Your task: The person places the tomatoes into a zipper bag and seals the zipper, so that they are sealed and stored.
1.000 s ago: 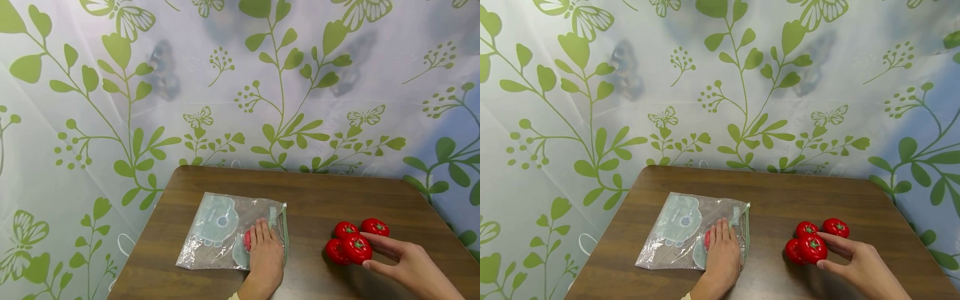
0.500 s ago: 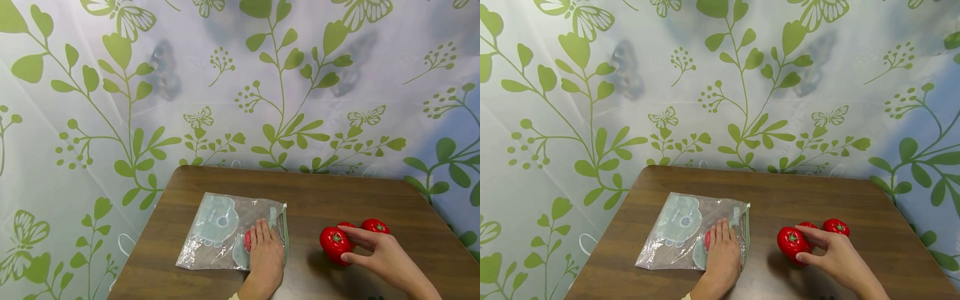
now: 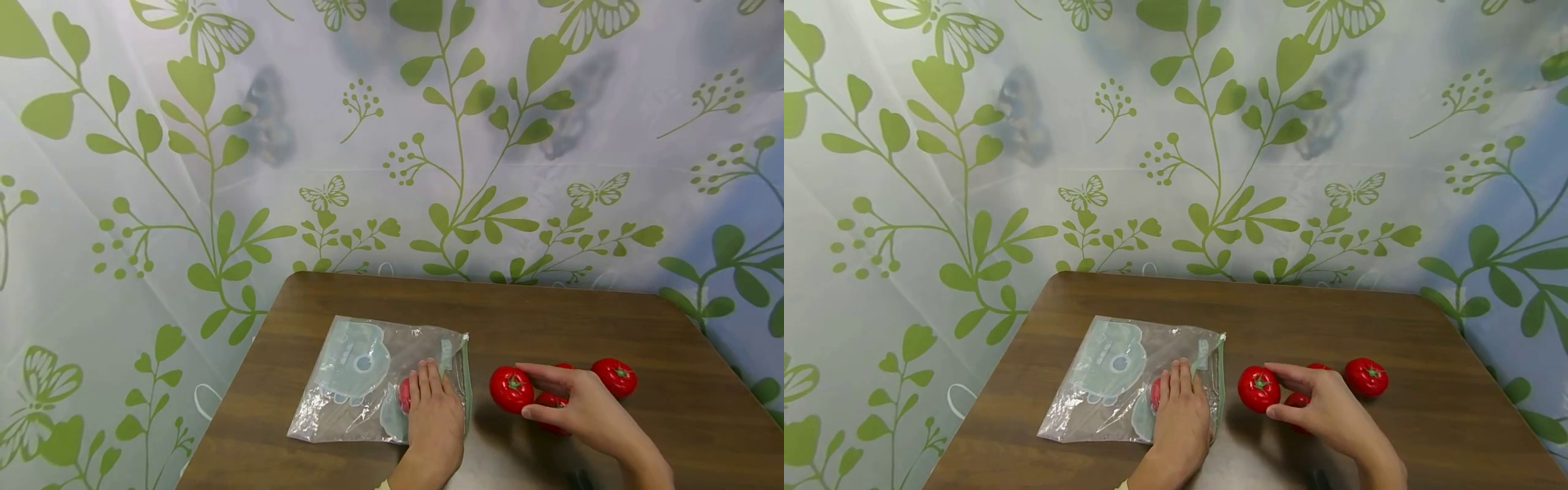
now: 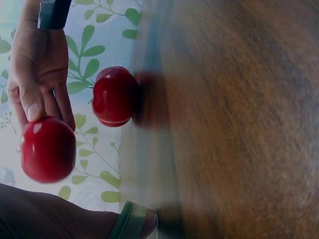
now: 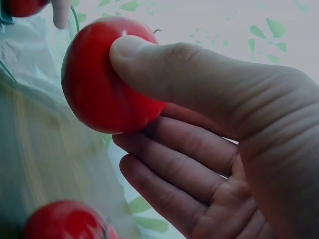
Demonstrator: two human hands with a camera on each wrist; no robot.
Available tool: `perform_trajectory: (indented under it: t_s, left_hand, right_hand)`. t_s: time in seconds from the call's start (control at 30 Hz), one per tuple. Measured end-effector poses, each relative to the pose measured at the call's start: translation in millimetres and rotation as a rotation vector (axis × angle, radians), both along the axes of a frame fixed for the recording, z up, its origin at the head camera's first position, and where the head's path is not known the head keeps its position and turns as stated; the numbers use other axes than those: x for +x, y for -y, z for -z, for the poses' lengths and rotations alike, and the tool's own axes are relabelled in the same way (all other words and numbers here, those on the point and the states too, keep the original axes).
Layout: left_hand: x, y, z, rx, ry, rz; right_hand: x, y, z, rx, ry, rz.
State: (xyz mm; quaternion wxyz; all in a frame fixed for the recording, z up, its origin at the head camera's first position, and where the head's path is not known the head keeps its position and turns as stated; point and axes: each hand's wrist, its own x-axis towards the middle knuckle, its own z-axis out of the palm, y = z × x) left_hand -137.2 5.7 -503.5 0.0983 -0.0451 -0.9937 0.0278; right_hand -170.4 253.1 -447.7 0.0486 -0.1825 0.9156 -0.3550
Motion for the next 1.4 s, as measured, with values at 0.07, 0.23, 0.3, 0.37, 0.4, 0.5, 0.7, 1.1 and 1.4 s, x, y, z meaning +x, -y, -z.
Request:
perform_trajectory:
  t_s: [0.07, 0.23, 0.3, 0.37, 0.4, 0.5, 0.7, 1.1, 1.4]
  left_hand:
    - [0.4, 0.1, -0.4, 0.0, 0.002, 0.001]
    - [0.1, 0.1, -0.7, 0.004, 0.012, -0.001]
    - [-0.3, -0.2, -0.8, 0.0, 0.024, -0.003]
    - [-0.3, -0.2, -0.3, -0.007, 0.037, -0.005]
    - [-0.1, -0.1, -0.4, -0.01, 0.042, -0.007]
    - [0.0, -0.3, -0.1, -0.018, 0.053, -0.008]
    - [-1.3, -0.5, -0.1, -0.025, 0.073, -0.008]
    - [-1.3, -0.5, 0.0, -0.038, 0.071, -0.002]
    - [-1.2, -0.7, 1.1, -0.039, 0.067, -0.003]
  right_hand:
    - [-2.1, 4, 2.3, -0.011, -0.004, -0.01]
    - [-7.7, 14, 8.2, -0.039, -0.032, -0.068]
    - [-9.6, 18, 10.7, -0.039, -0.025, -0.09]
    - [-11.2, 22, 13.8, -0.045, -0.006, -0.104]
    - [-11.8, 24, 15.3, -0.05, 0.006, -0.108]
    - [-14.0, 30, 20.8, -0.072, 0.038, -0.119]
    - [-18.2, 42, 33.6, -0.099, 0.044, -0.149]
    - [-22.7, 59, 49.3, -0.13, 0.105, -0.184]
    - [-22.9, 67, 54.8, -0.144, 0.104, -0.191]
